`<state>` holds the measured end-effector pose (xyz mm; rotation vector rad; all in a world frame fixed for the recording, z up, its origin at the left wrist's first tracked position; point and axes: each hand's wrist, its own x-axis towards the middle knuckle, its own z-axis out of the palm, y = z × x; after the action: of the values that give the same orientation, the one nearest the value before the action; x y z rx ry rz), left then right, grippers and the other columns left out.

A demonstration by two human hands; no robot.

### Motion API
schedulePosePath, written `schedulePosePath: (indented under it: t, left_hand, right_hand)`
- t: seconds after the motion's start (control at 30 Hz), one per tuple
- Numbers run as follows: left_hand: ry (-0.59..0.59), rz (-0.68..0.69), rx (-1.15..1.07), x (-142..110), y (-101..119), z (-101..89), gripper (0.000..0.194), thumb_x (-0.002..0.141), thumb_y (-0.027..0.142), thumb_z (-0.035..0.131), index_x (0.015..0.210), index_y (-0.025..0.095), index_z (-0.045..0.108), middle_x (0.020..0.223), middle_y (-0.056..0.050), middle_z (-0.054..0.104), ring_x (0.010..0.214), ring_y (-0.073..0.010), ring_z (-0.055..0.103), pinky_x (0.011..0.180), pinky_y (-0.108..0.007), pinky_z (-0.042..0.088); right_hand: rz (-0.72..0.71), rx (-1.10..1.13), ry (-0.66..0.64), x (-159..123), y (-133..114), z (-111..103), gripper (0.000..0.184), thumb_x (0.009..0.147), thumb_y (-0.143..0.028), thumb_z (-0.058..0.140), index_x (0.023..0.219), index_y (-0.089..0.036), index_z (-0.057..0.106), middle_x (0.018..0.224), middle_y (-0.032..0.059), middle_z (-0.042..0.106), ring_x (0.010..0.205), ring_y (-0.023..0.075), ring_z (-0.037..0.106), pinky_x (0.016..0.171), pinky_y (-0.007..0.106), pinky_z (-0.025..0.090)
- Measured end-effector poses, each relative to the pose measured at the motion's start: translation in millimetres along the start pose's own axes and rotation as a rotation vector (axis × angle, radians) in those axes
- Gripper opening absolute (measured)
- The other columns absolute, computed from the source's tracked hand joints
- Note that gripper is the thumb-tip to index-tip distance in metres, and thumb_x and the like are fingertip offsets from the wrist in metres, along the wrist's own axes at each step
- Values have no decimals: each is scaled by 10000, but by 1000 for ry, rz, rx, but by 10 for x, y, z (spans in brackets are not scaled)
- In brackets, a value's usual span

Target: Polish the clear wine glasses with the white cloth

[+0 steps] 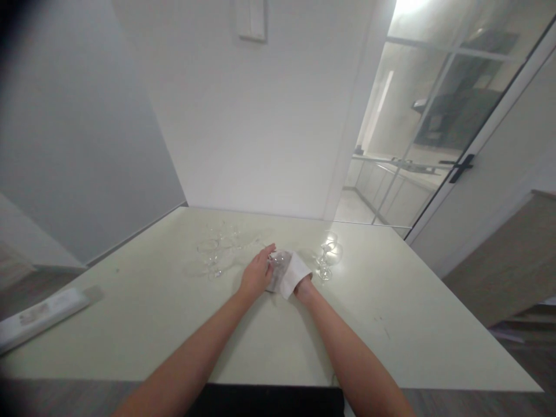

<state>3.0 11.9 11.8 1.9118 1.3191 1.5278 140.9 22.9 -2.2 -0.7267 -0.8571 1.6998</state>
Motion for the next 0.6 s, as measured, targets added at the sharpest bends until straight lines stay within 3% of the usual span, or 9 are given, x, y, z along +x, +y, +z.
schedulePosePath:
  t: [0.1, 0.27, 0.37, 0.5, 0.57, 0.6]
  left_hand:
    - [-103, 120, 180, -27, 25, 21, 512, 811, 56, 516, 1267, 289, 532, 1263, -67, 596, 1190, -223, 534, 1044, -389, 419]
    - [-167, 291, 374, -26, 37, -12, 558, 894, 105, 422, 1430, 252, 369, 1156, -81, 644, 1085, -193, 582, 930, -322, 493]
    - [-55, 374, 350, -29, 25, -62, 517, 925, 200, 443, 1434, 237, 359, 999, -61, 677, 913, -161, 626, 811, -269, 515]
    - [252, 327, 231, -9, 13, -147, 438, 893, 282, 521, 1318, 186, 475, 733, 3, 595, 659, -121, 560, 691, -248, 488]
    - [354, 291, 221, 11, 19, -191, 413, 860, 324, 563, 1240, 164, 531, 814, -33, 582, 740, -151, 557, 724, -289, 483]
    - [350, 295, 218, 19, 23, -208, 413, 846, 343, 576, 1214, 158, 548, 899, -66, 585, 817, -176, 561, 756, -315, 482]
  right_hand:
    - [-37, 4, 159, 68, 86, -109, 315, 733, -460, 611, 923, -212, 651, 936, 46, 736, 988, 221, 665, 880, 353, 528]
    - [-189, 26, 335, 160, 124, -212, 174, 704, -338, 641, 831, -221, 619, 821, -10, 730, 888, 155, 684, 760, 245, 560]
    - [-160, 79, 418, 191, 90, -260, 131, 735, -308, 570, 812, -215, 620, 794, -7, 732, 820, 149, 696, 723, 237, 570]
    - [-111, 36, 492, 196, 66, -313, 132, 736, -294, 549, 804, -215, 629, 763, 6, 733, 808, 170, 703, 712, 257, 577]
    - [-96, -5, 508, 179, 80, -307, 115, 711, -273, 576, 793, -215, 631, 747, 4, 731, 802, 175, 702, 693, 251, 573]
    - [-82, -20, 507, 167, 91, -292, 115, 701, -268, 586, 790, -212, 634, 743, 4, 730, 794, 177, 701, 684, 249, 571]
